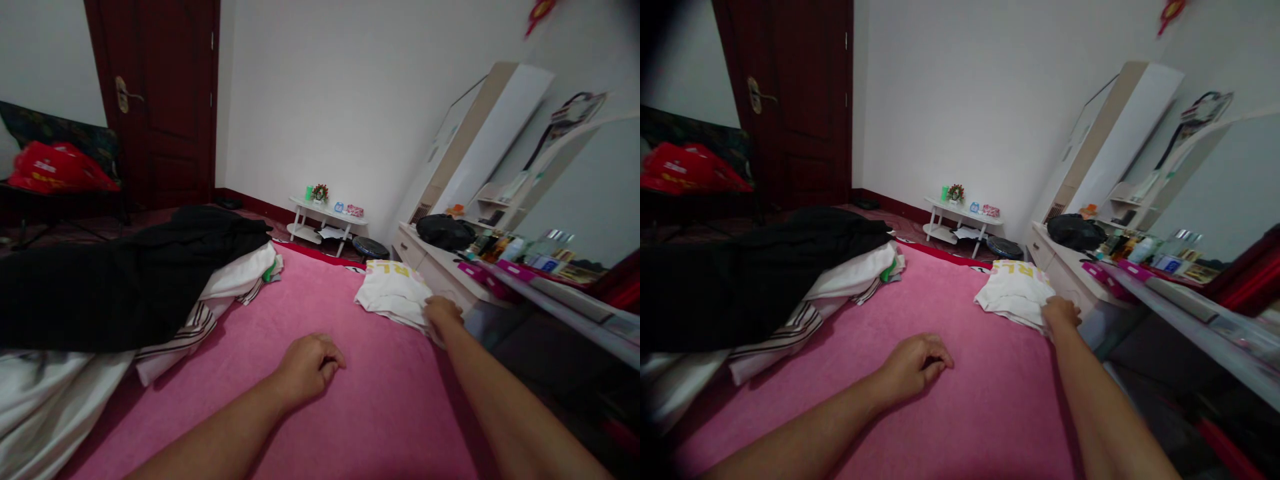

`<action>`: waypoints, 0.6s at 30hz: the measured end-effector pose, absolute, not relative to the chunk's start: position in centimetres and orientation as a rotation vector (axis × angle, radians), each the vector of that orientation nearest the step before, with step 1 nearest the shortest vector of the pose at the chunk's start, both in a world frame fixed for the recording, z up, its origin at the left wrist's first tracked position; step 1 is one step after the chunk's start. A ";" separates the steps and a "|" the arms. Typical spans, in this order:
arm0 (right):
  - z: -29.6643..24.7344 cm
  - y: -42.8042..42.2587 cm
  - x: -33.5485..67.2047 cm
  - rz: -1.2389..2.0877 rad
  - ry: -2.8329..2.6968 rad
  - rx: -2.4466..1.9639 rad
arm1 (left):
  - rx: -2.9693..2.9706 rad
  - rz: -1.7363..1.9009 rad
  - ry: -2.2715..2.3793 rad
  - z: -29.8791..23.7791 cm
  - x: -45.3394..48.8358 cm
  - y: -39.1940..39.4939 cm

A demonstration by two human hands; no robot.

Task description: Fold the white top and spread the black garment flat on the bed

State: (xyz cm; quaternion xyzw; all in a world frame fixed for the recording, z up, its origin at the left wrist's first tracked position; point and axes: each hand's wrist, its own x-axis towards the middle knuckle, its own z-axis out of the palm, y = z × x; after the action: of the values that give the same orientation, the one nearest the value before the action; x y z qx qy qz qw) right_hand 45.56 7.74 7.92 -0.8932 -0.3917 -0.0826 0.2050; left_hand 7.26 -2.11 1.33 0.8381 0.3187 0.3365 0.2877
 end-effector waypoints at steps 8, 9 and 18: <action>6.2 8.2 45.4 -0.155 -0.910 -2.597 | 2.228 0.911 0.858 1.3 7.3 -2.2; 6.2 8.3 45.7 -0.154 -0.996 -2.584 | 2.226 0.910 0.859 1.3 7.3 -2.1; 5.6 7.5 45.5 -0.450 -1.245 -2.463 | 2.219 0.903 0.859 1.4 7.4 -2.2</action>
State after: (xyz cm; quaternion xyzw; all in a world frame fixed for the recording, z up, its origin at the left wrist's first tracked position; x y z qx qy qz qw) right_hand 45.48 7.48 5.61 -0.8677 -0.4387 -0.1584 0.1718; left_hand 7.36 -2.21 1.39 0.8335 0.3226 0.3390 0.2938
